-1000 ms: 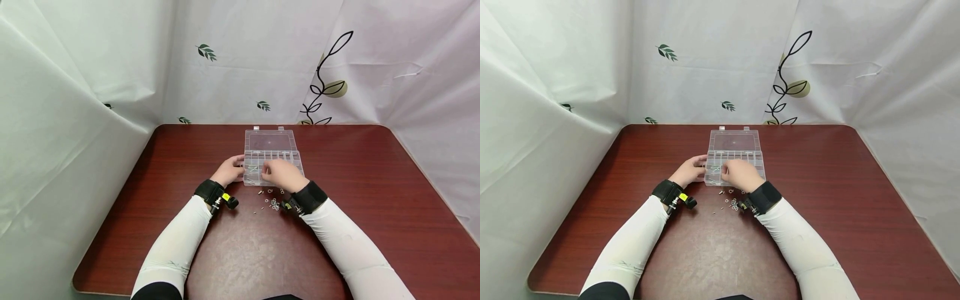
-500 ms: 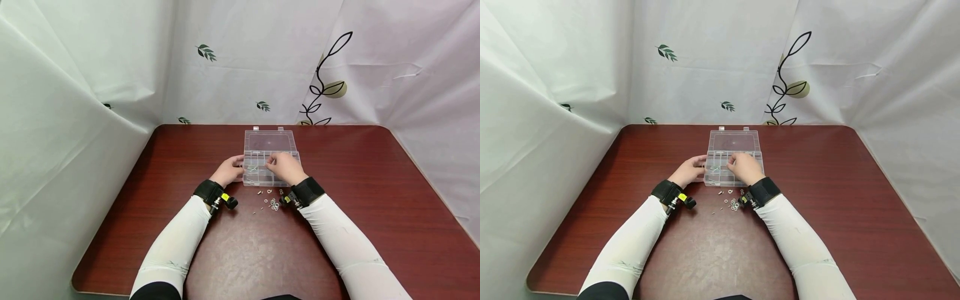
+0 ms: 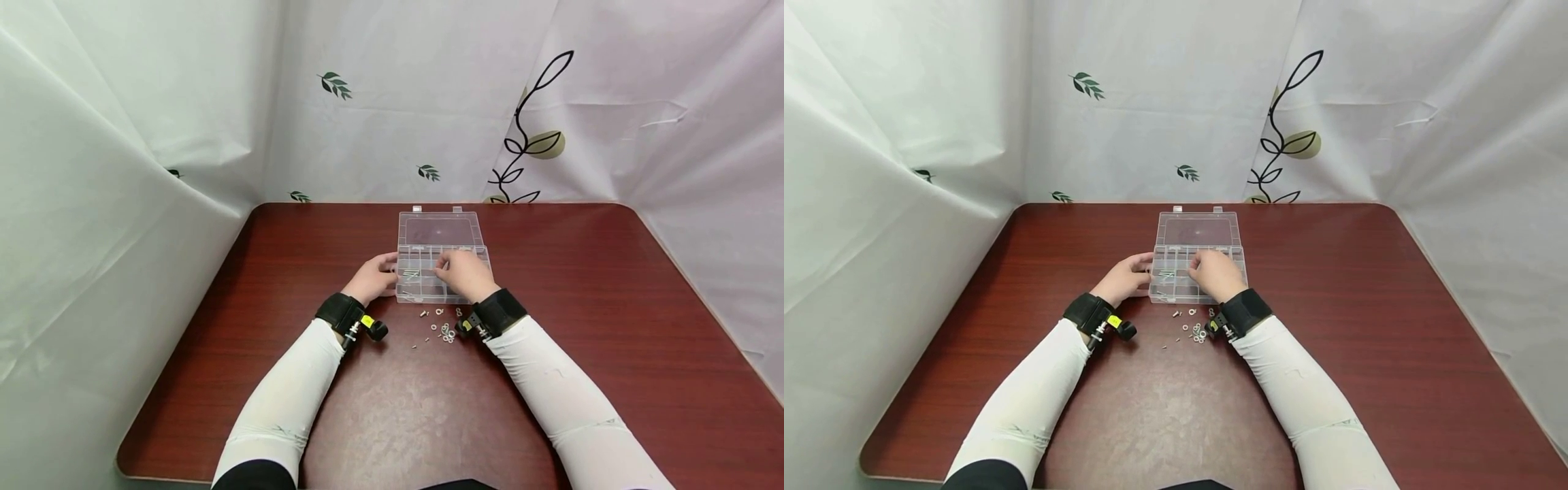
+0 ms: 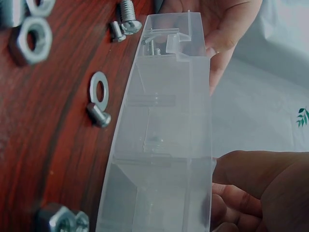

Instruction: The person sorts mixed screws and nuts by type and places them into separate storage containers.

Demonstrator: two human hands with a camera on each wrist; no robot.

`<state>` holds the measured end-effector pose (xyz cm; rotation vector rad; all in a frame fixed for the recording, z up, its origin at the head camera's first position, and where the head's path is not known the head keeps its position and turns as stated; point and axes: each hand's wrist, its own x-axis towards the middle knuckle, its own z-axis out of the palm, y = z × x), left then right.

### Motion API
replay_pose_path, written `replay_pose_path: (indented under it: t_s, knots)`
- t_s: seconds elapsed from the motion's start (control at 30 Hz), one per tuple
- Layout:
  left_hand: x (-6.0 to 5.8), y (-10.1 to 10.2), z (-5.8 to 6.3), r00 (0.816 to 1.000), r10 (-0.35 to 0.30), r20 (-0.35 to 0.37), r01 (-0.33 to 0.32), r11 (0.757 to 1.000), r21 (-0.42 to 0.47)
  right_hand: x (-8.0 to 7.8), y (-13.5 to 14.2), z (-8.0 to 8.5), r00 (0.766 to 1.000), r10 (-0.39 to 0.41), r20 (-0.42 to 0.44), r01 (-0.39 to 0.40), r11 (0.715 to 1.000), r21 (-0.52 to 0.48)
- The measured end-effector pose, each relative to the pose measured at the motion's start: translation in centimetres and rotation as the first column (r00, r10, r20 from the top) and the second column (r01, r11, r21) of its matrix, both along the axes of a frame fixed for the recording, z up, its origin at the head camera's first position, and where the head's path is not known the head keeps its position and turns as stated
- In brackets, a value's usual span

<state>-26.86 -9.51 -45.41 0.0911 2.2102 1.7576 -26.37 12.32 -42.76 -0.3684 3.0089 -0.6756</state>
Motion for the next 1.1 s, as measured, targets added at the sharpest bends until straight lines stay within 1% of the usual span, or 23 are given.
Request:
replay_pose_path:
  t_s: [0.3, 0.47, 0.57, 0.67, 0.77, 0.83, 0.9, 1.0, 1.1]
  knots:
    - [0.1, 0.0, 0.1, 1.000, 0.004, -0.004, -0.004, 1.000, -0.003, 0.1, 0.1, 0.2, 1.000, 0.008, 0.001, -0.008, 1.000, -0.024]
    - [0.2, 0.0, 0.4, 1.000, -0.003, -0.001, 0.003, 1.000, 0.002, 0.1, 0.2, 0.4, 0.999, 0.035, -0.010, -0.035, 0.999, -0.001]
    - [0.3, 0.0, 0.5, 1.000, -0.005, 0.001, 0.005, 1.000, -0.004, 0.4, 0.4, 0.7, 0.998, 0.054, -0.016, -0.053, 0.998, 0.020]
    - [0.3, 0.0, 0.5, 1.000, -0.005, -0.002, 0.005, 1.000, -0.008, 0.8, 0.5, 1.1, 0.995, 0.101, -0.024, -0.100, 0.994, 0.035]
    - [0.3, 0.0, 0.5, 1.000, -0.004, -0.006, 0.004, 1.000, -0.006, 1.3, 0.5, 1.7, 0.978, 0.208, -0.013, -0.208, 0.977, 0.042]
    - [0.3, 0.0, 0.5, 1.000, -0.002, -0.009, 0.002, 1.000, -0.004, 1.8, 0.4, 2.1, 0.955, 0.296, 0.009, -0.296, 0.954, 0.046]
    - [0.2, 0.1, 0.4, 1.000, 0.002, -0.005, -0.002, 1.000, 0.001, 2.3, 0.2, 2.4, 0.930, 0.367, 0.027, -0.368, 0.928, 0.049]
    - [0.2, 0.1, 0.3, 1.000, 0.005, 0.000, -0.005, 1.000, 0.012, 3.0, -0.3, 2.7, 0.906, 0.419, 0.055, -0.423, 0.904, 0.067]
    - [0.2, 0.1, 0.2, 1.000, 0.007, 0.006, -0.007, 1.000, 0.016, 3.6, -0.8, 2.6, 0.892, 0.442, 0.093, -0.450, 0.889, 0.091]
